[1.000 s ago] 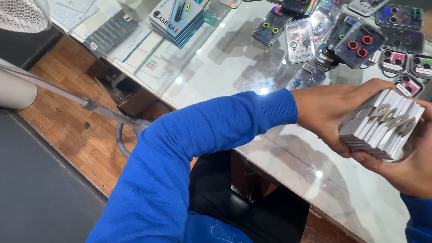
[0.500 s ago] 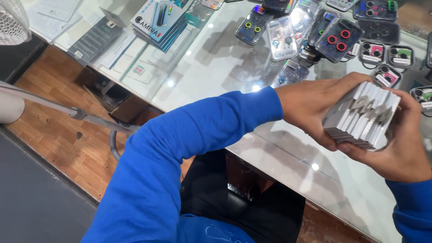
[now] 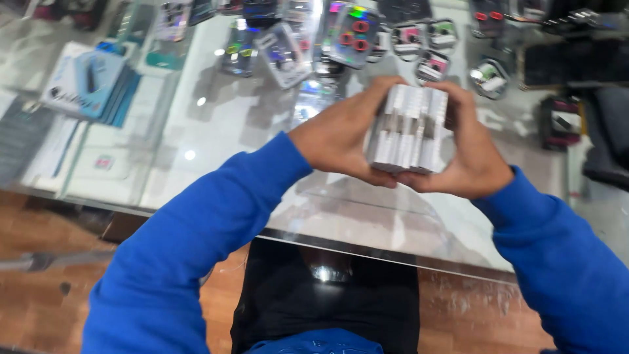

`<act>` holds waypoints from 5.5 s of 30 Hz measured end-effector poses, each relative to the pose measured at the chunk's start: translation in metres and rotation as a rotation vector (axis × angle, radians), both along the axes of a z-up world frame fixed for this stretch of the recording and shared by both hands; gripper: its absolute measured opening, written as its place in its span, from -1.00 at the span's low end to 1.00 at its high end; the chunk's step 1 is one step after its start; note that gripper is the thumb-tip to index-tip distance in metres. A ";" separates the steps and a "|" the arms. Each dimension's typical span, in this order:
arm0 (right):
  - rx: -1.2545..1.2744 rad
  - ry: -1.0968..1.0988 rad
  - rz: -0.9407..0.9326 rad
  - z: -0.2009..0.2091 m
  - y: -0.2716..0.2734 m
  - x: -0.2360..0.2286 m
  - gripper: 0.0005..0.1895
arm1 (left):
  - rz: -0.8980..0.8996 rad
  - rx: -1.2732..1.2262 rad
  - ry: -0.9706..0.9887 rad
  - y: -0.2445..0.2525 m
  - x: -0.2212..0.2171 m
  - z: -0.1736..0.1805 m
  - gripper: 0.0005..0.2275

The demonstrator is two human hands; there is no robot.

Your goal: Stacking and aligning small accessory boxes on a glass counter in a retail environment.

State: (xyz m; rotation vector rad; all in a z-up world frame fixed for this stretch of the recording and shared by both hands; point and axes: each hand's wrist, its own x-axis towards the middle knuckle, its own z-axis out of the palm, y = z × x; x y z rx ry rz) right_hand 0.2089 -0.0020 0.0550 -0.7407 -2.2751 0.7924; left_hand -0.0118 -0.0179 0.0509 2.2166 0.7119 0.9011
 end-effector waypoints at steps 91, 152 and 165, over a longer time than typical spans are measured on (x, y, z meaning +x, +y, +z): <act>0.044 0.199 0.089 0.003 -0.009 -0.005 -0.09 | 0.113 -0.046 0.042 0.005 0.014 -0.005 -0.12; -0.017 0.075 -0.010 -0.008 -0.014 -0.002 -0.19 | 0.112 0.004 0.063 0.007 0.020 -0.025 0.03; 0.222 0.114 0.013 0.002 -0.019 -0.017 -0.01 | 0.090 -0.049 0.025 0.010 0.027 -0.029 0.13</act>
